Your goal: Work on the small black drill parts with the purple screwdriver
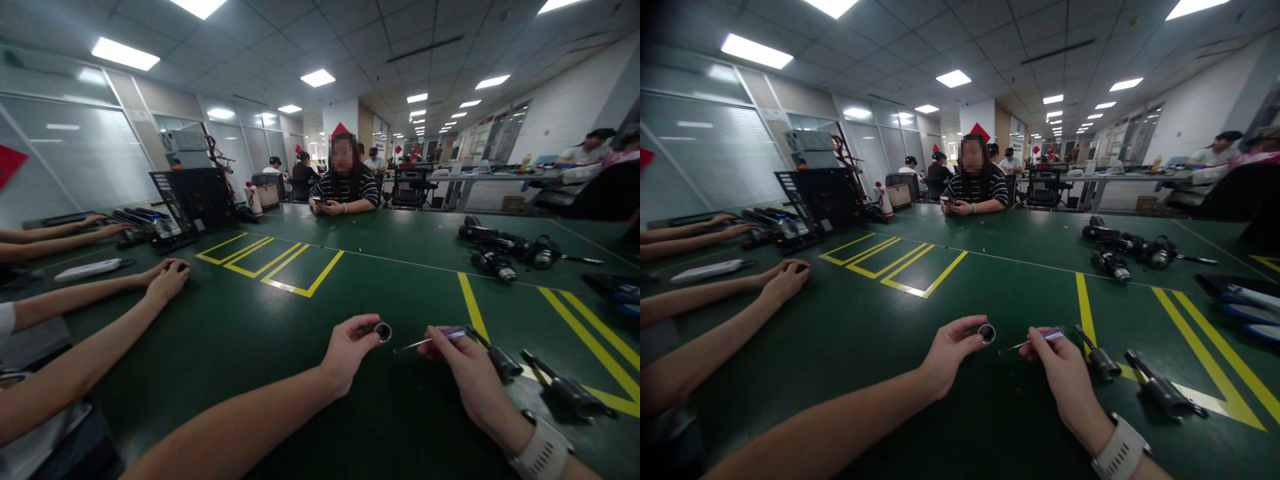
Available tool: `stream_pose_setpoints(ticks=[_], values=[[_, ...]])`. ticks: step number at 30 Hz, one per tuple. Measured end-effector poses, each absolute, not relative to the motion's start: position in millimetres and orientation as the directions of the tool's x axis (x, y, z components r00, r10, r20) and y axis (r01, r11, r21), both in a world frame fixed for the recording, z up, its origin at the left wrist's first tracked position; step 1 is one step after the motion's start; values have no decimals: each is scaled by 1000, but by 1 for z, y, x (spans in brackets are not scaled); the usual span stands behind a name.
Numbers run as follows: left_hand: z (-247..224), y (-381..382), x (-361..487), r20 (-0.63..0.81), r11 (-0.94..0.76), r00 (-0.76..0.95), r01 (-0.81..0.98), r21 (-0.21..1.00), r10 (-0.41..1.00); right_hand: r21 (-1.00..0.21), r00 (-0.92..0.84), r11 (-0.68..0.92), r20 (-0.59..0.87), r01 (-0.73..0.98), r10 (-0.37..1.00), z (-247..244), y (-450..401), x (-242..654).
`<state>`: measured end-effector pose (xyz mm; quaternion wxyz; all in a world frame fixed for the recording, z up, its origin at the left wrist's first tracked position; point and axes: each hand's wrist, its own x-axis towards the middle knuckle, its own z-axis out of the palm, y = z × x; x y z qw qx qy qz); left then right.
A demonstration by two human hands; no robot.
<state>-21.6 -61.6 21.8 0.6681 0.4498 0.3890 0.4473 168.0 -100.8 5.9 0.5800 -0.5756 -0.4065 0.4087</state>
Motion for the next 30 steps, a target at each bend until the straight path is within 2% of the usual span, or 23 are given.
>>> stream_pose_setpoints(ticks=[3,5,8,11,14,16,19,23,30], values=[[22,-61,-23,-128,206,312,-232,951,942,-961,334,45,-51,-274,941,11,-103,164],[22,-62,-23,-122,201,307,-240,950,944,-943,313,91,-14,-320,950,14,-106,162],[22,-62,-23,-113,191,292,-257,947,950,-971,252,144,94,-190,963,16,-112,160],[21,-61,-22,-101,183,292,-269,946,951,-983,173,168,179,77,968,15,-118,157],[18,-60,-21,-81,163,280,-283,945,957,-916,108,249,295,313,949,15,-122,154],[16,-59,-21,-70,152,279,-286,946,958,-845,56,344,400,408,915,15,-123,151],[14,-59,-20,-61,141,268,-292,946,962,-743,-58,454,492,492,869,14,-126,149],[12,-58,-19,-65,133,220,-306,943,973,-664,-183,530,520,528,834,12,-128,147],[6,-56,-17,-48,122,229,-322,939,972,-617,-202,556,549,557,811,13,-131,146]])
